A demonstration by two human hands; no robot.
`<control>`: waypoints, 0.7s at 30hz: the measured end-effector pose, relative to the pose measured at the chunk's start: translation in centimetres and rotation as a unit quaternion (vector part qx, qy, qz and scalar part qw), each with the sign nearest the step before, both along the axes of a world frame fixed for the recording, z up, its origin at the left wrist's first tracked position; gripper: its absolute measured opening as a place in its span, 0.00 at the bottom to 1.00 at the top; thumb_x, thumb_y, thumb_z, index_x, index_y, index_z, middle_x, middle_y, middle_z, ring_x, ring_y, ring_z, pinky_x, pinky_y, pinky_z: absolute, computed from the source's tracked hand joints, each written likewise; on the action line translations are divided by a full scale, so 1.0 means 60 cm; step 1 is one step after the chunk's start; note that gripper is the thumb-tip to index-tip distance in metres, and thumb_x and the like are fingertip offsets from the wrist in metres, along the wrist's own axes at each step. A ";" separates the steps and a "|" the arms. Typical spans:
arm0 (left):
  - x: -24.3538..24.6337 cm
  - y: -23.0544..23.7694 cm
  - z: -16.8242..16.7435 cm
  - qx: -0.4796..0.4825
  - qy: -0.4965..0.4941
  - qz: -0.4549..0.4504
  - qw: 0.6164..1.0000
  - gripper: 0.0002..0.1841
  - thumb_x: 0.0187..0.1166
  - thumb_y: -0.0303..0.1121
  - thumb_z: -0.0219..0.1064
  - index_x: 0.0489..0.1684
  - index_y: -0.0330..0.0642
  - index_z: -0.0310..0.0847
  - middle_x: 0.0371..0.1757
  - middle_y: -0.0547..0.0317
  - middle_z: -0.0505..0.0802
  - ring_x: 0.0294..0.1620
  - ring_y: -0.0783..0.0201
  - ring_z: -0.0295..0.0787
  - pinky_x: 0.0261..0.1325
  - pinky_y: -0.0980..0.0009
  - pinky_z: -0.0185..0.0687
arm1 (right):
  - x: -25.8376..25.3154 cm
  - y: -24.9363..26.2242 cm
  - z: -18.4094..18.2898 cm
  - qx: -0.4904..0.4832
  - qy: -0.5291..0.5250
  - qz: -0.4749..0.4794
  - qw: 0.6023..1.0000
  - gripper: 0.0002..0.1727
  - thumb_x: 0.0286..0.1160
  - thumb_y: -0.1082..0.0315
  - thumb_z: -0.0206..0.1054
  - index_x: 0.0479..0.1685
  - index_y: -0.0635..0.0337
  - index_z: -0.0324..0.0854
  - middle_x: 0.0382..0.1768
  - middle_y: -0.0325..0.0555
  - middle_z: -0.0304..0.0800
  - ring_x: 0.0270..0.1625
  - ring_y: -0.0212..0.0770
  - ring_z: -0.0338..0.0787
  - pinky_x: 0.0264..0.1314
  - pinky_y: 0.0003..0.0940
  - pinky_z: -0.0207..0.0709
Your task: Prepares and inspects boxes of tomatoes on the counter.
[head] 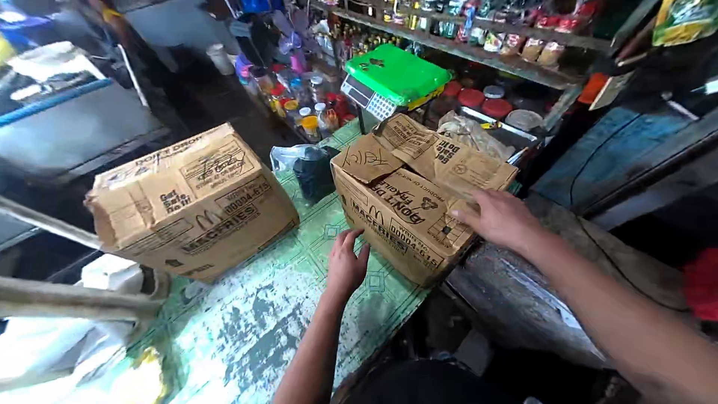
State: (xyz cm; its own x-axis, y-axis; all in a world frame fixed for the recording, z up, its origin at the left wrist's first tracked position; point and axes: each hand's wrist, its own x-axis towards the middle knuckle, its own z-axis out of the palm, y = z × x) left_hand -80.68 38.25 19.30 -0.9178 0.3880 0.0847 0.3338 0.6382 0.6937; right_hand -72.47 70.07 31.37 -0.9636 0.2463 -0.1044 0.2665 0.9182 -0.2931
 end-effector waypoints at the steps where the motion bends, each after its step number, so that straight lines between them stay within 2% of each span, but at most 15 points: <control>1: 0.000 -0.002 -0.020 -0.004 -0.007 0.002 1.000 0.23 0.85 0.43 0.61 0.75 0.46 0.81 0.78 0.48 0.82 0.80 0.51 0.77 0.81 0.47 0.73 | -0.037 0.011 -0.008 -0.014 -0.029 -0.029 0.999 0.36 0.80 0.39 0.65 0.76 0.58 0.78 0.66 0.66 0.85 0.71 0.70 0.81 0.72 0.73 0.70; 3: 0.015 -0.025 -0.065 -0.004 -0.039 0.005 0.999 0.22 0.86 0.42 0.60 0.75 0.45 0.81 0.79 0.46 0.82 0.81 0.50 0.77 0.81 0.48 0.73 | -0.082 0.030 -0.009 -0.074 -0.062 -0.048 0.994 0.33 0.78 0.40 0.68 0.63 0.62 0.86 0.55 0.68 0.89 0.62 0.69 0.87 0.64 0.75 0.74; 4: 0.028 -0.047 -0.090 0.000 -0.070 0.014 0.997 0.22 0.86 0.41 0.60 0.75 0.44 0.80 0.78 0.45 0.82 0.81 0.50 0.77 0.82 0.48 0.73 | -0.087 0.035 -0.003 -0.115 -0.054 -0.045 0.991 0.30 0.76 0.43 0.72 0.60 0.64 0.86 0.52 0.67 0.89 0.58 0.68 0.88 0.62 0.75 0.75; 6: 0.059 -0.113 -0.133 0.016 -0.163 0.057 0.985 0.22 0.87 0.38 0.61 0.75 0.40 0.80 0.77 0.43 0.83 0.79 0.49 0.78 0.81 0.48 0.74 | -0.065 0.017 0.021 -0.160 -0.006 -0.039 0.986 0.22 0.78 0.53 0.74 0.58 0.61 0.85 0.46 0.62 0.90 0.49 0.62 0.91 0.53 0.72 0.80; 8: 0.088 -0.175 -0.166 0.047 -0.249 0.135 0.958 0.20 0.88 0.35 0.60 0.74 0.36 0.79 0.72 0.41 0.87 0.74 0.50 0.84 0.79 0.49 0.77 | -0.031 -0.022 0.059 -0.135 0.051 -0.028 0.989 0.17 0.81 0.56 0.70 0.63 0.53 0.83 0.45 0.56 0.91 0.45 0.58 0.92 0.49 0.70 0.82; 9: 0.096 -0.203 -0.173 0.048 -0.271 0.174 0.945 0.20 0.88 0.34 0.60 0.73 0.35 0.80 0.70 0.42 0.88 0.72 0.51 0.86 0.78 0.51 0.78 | -0.017 -0.042 0.077 -0.090 0.087 0.004 0.992 0.18 0.82 0.55 0.66 0.65 0.50 0.82 0.42 0.54 0.91 0.43 0.58 0.92 0.44 0.69 0.82; 10: 0.099 -0.235 -0.168 0.035 -0.278 0.204 0.938 0.19 0.88 0.35 0.61 0.73 0.36 0.80 0.69 0.44 0.89 0.70 0.53 0.88 0.77 0.51 0.79 | -0.010 -0.066 0.089 -0.038 0.121 0.060 0.990 0.21 0.81 0.53 0.60 0.67 0.53 0.81 0.40 0.56 0.91 0.40 0.60 0.92 0.40 0.67 0.81; 12: 0.072 -0.296 -0.115 -0.001 -0.249 0.228 0.941 0.21 0.87 0.37 0.63 0.74 0.38 0.80 0.70 0.46 0.89 0.71 0.54 0.87 0.78 0.52 0.79 | 0.000 -0.114 0.119 0.013 0.143 0.214 0.966 0.24 0.84 0.58 0.58 0.66 0.69 0.81 0.36 0.66 0.91 0.35 0.67 0.91 0.35 0.64 0.82; 13: 0.042 -0.321 -0.069 -0.020 -0.209 0.232 0.950 0.21 0.87 0.38 0.63 0.74 0.38 0.80 0.71 0.46 0.89 0.73 0.54 0.85 0.79 0.52 0.77 | 0.001 -0.137 0.129 0.024 0.150 0.289 0.945 0.22 0.83 0.61 0.60 0.63 0.72 0.83 0.31 0.66 0.90 0.30 0.66 0.90 0.32 0.59 0.82; 15: -0.031 -0.358 0.035 -0.046 -0.099 0.248 0.963 0.23 0.86 0.39 0.64 0.75 0.35 0.79 0.72 0.42 0.87 0.74 0.50 0.83 0.79 0.50 0.75 | -0.004 -0.178 0.130 -0.004 0.103 0.397 0.912 0.22 0.80 0.63 0.62 0.62 0.74 0.82 0.29 0.62 0.89 0.29 0.63 0.89 0.32 0.55 0.82; 16: -0.077 -0.373 0.078 -0.054 -0.045 0.261 0.963 0.24 0.86 0.40 0.65 0.75 0.35 0.79 0.72 0.40 0.87 0.75 0.47 0.82 0.79 0.47 0.75 | -0.012 -0.193 0.126 -0.030 0.054 0.436 0.898 0.25 0.77 0.59 0.64 0.63 0.74 0.80 0.30 0.62 0.90 0.32 0.63 0.90 0.35 0.56 0.83; 18: -0.183 -0.404 0.143 -0.080 0.027 0.294 0.952 0.27 0.85 0.43 0.66 0.78 0.37 0.75 0.76 0.38 0.83 0.79 0.42 0.77 0.80 0.40 0.71 | -0.033 -0.219 0.101 -0.077 -0.053 0.487 0.869 0.36 0.73 0.49 0.71 0.73 0.69 0.77 0.38 0.61 0.92 0.39 0.64 0.92 0.44 0.59 0.85; 19: -0.238 -0.416 0.169 -0.092 0.051 0.312 0.944 0.30 0.83 0.46 0.67 0.80 0.39 0.74 0.78 0.36 0.81 0.81 0.38 0.74 0.81 0.37 0.68 | -0.044 -0.230 0.082 -0.092 -0.100 0.494 0.859 0.35 0.75 0.49 0.70 0.77 0.63 0.76 0.42 0.60 0.92 0.43 0.64 0.92 0.47 0.60 0.84; 20: -0.292 -0.424 0.190 -0.104 0.069 0.329 0.936 0.34 0.82 0.51 0.68 0.82 0.40 0.72 0.79 0.34 0.79 0.82 0.34 0.72 0.81 0.33 0.66 | -0.055 -0.240 0.063 -0.103 -0.121 0.492 0.856 0.30 0.78 0.53 0.68 0.76 0.59 0.78 0.43 0.59 0.93 0.43 0.63 0.93 0.46 0.61 0.84; 21: -0.341 -0.432 0.204 -0.122 0.078 0.341 0.929 0.38 0.79 0.56 0.69 0.85 0.43 0.69 0.81 0.32 0.76 0.83 0.32 0.70 0.81 0.30 0.63 | -0.064 -0.250 0.046 -0.112 -0.111 0.480 0.863 0.23 0.79 0.56 0.66 0.69 0.58 0.82 0.38 0.58 0.93 0.39 0.62 0.94 0.40 0.61 0.85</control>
State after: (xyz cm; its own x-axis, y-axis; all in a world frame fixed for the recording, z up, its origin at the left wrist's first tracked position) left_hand -101.16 12.31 31.57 -0.9408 -0.2547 0.2235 -0.1217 0.8695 0.4787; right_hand -76.28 55.09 34.11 -0.6617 -0.7052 -0.2546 -0.5132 0.6736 -0.5319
